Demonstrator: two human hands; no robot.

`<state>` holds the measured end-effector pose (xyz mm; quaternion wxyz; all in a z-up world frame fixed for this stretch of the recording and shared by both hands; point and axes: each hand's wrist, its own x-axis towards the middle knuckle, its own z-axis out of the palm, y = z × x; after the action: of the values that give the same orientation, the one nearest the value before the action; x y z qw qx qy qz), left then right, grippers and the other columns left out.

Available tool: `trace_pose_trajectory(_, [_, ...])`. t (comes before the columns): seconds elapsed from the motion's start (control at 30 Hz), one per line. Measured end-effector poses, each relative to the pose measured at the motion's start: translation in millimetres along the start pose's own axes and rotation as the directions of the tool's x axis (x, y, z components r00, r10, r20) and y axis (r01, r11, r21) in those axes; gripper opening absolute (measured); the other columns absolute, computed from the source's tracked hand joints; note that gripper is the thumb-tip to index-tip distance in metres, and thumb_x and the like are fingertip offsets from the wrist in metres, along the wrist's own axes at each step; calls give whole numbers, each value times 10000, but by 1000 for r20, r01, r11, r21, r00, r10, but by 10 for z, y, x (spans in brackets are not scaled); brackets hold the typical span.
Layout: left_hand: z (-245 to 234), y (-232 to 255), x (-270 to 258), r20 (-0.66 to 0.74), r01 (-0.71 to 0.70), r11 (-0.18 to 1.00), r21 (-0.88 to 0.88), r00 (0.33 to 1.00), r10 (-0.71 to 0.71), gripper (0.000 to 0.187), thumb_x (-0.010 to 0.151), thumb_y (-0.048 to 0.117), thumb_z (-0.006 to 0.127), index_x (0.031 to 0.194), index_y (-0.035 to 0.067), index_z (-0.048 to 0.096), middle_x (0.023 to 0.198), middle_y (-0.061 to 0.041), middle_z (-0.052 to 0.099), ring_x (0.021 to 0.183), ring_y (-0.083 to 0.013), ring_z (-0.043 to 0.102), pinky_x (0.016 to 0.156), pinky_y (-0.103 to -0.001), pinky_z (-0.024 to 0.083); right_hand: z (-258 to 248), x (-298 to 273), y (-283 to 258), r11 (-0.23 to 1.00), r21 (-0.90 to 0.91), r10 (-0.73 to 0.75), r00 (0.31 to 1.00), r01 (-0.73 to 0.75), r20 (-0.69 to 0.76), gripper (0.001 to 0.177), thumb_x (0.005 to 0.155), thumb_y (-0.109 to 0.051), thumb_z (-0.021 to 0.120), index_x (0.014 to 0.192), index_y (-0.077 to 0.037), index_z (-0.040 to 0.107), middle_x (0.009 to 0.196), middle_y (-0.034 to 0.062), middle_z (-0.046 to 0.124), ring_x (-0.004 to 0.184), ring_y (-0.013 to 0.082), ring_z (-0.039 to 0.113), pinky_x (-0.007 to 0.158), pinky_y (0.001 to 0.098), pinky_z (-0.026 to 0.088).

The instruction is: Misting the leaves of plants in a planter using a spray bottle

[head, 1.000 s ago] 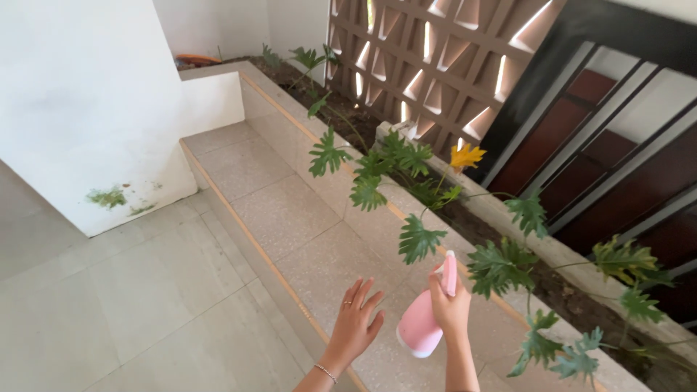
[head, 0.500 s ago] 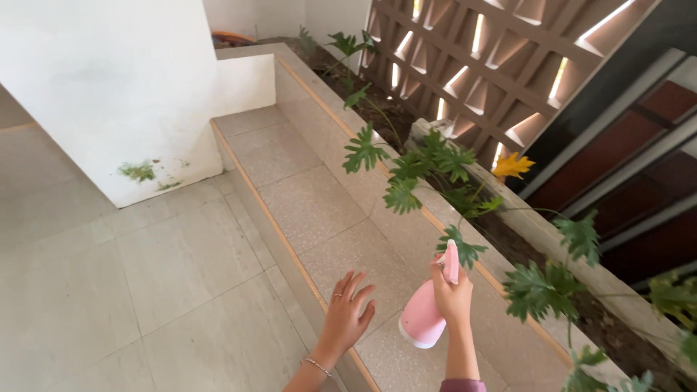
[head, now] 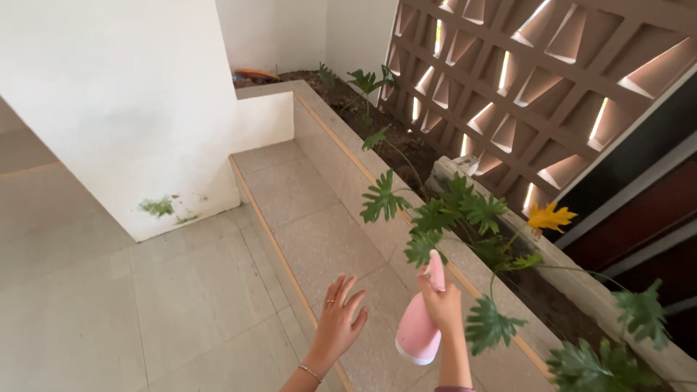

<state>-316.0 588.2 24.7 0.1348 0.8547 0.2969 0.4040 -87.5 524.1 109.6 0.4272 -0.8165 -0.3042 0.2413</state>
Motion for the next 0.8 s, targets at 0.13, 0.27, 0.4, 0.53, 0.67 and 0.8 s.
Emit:
trace_pose_trajectory(0.13, [66,-204,304,57,-6,1000,0,998,6,287,1014,227,629,1271,100,644,1539,-116,421,1510,-364,281,1179,-595,293,193,228,-236,999,47,-25,999,24,29,256,838,-315,611,870,-118,773,671,57,623,672,182,567,659,354,414])
trace_pose_trajectory(0.27, [184,-397,548,72,-11,1000,10,997,10,295,1008,229,638,1280,114,647,1532,-113,432,1505,-372,286,1178,-594,291,349,534,-261,1000,14,-8,997,7,81,304,867,-385,636,758,-101,640,656,52,585,636,164,515,639,335,394])
trace_pose_trajectory(0.4, [300,-564,753,120,27,999,-18,992,-25,297,1025,244,610,1289,112,641,1554,-131,410,1515,-385,251,1187,-607,260,308,501,-677,999,32,23,981,-30,191,248,872,-337,627,960,-132,735,625,17,429,635,152,425,680,326,359])
trace_pose_trajectory(0.53, [342,-673,885,86,25,999,-23,996,-23,282,1022,234,616,1279,119,628,1545,-123,417,1512,-383,270,1173,-616,285,406,676,-808,992,-104,96,968,-73,233,676,810,-456,569,1446,-231,611,1335,61,724,1206,261,662,999,383,471])
trace_pose_trajectory(0.67, [394,-758,999,64,2,999,-34,998,1,263,1020,233,620,1256,118,638,1532,-129,436,1509,-387,281,1181,-611,280,553,846,-717,999,-44,3,985,5,170,290,845,-336,622,723,-93,524,666,57,536,662,180,484,666,343,391])
trace_pose_trajectory(0.8, [497,-855,1087,55,-13,999,-52,998,16,259,1023,240,610,1253,126,642,1545,-119,427,1519,-380,266,1194,-598,259,558,882,-856,999,-23,-29,989,32,146,233,852,-329,608,850,-101,660,716,54,609,721,196,557,720,348,427])
